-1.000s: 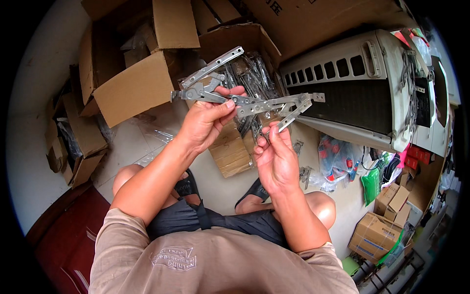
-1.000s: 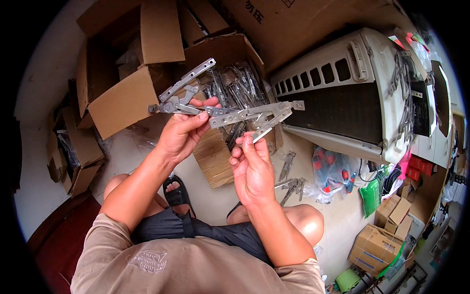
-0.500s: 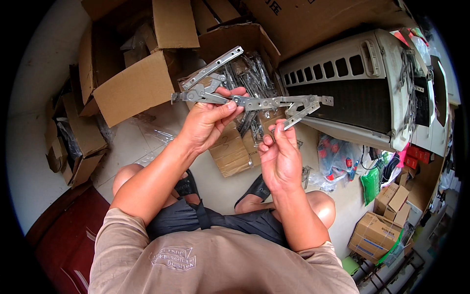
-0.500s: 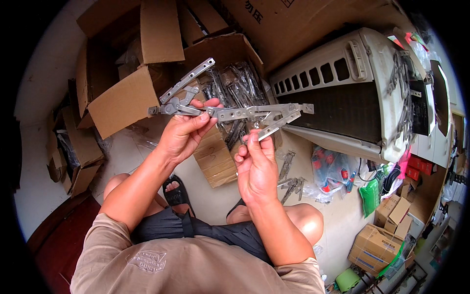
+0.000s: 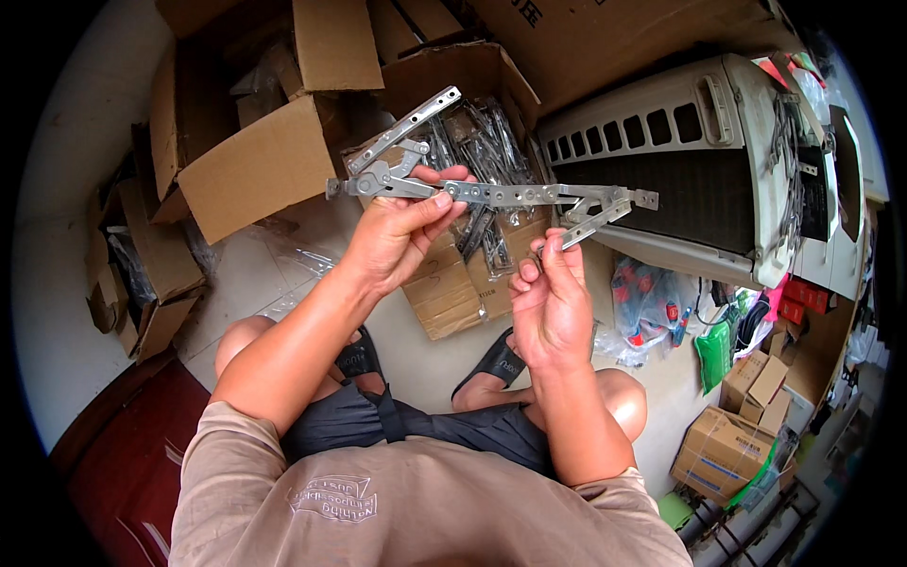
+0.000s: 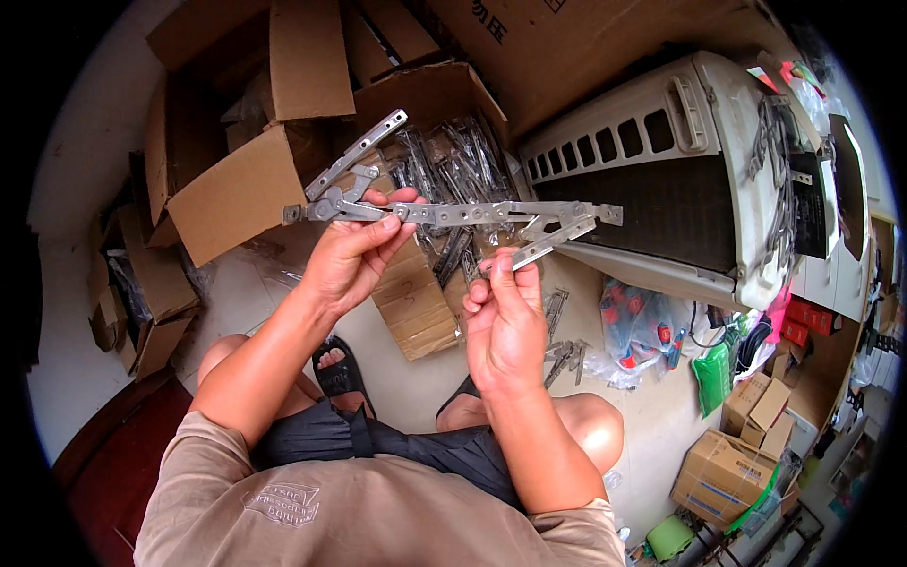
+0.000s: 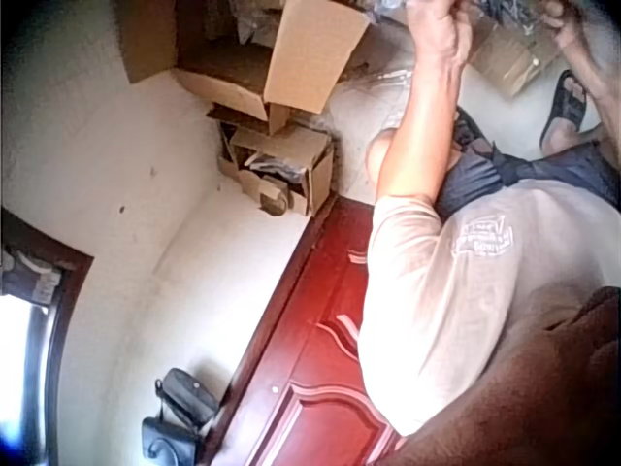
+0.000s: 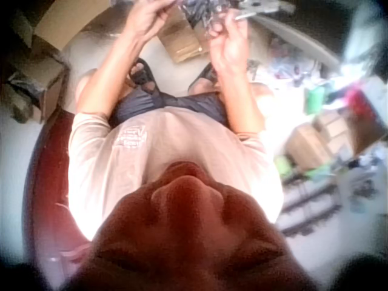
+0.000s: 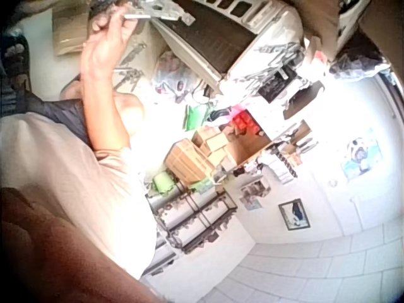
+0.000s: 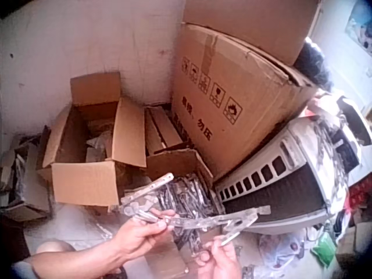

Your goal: The person takes metal hinges out of a cardboard box and removes them from their plastic sleeves. They سپس open and close the hinges to verify their mechanical movement.

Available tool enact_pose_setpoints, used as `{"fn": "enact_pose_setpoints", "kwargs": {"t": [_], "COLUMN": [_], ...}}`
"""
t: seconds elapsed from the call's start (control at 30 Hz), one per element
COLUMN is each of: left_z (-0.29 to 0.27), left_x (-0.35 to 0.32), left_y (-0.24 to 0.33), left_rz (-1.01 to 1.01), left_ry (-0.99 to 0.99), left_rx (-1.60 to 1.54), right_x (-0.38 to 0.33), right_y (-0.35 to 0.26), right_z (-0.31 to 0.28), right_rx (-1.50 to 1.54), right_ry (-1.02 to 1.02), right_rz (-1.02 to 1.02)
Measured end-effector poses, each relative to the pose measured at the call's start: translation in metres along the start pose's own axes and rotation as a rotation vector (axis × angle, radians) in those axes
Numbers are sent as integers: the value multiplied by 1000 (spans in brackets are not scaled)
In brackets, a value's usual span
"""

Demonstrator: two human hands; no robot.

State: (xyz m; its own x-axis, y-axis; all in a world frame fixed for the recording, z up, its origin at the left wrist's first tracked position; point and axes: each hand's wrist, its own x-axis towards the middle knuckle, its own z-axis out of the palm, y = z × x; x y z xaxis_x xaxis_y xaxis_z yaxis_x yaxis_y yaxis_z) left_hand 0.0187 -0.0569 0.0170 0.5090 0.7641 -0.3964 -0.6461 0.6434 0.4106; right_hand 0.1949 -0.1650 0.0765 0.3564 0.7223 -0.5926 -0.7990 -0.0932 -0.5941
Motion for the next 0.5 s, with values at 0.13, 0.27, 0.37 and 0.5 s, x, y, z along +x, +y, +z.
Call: {"fn": "enact_pose_setpoints", "kwargs": {"t": [0.13, 0.27, 0.37, 0.5], "left_z": [-2, -1, 2, -4], "left_x": [1, 1, 0, 4], "left_y": [2, 5, 9, 11], "left_rz": [7, 15, 3, 8], "left_ry": [18, 42, 82, 94], "left_rx": [8, 61, 164, 508], "right_x": [0, -1, 0, 3], "right_y": [-3, -5, -6, -8], "right_z": [1, 4, 3, 0], "right_rx": [-42, -99, -141, -253], "right_ry": [0, 0, 21, 27], "right_rz": [-14, 7, 16, -33]}}
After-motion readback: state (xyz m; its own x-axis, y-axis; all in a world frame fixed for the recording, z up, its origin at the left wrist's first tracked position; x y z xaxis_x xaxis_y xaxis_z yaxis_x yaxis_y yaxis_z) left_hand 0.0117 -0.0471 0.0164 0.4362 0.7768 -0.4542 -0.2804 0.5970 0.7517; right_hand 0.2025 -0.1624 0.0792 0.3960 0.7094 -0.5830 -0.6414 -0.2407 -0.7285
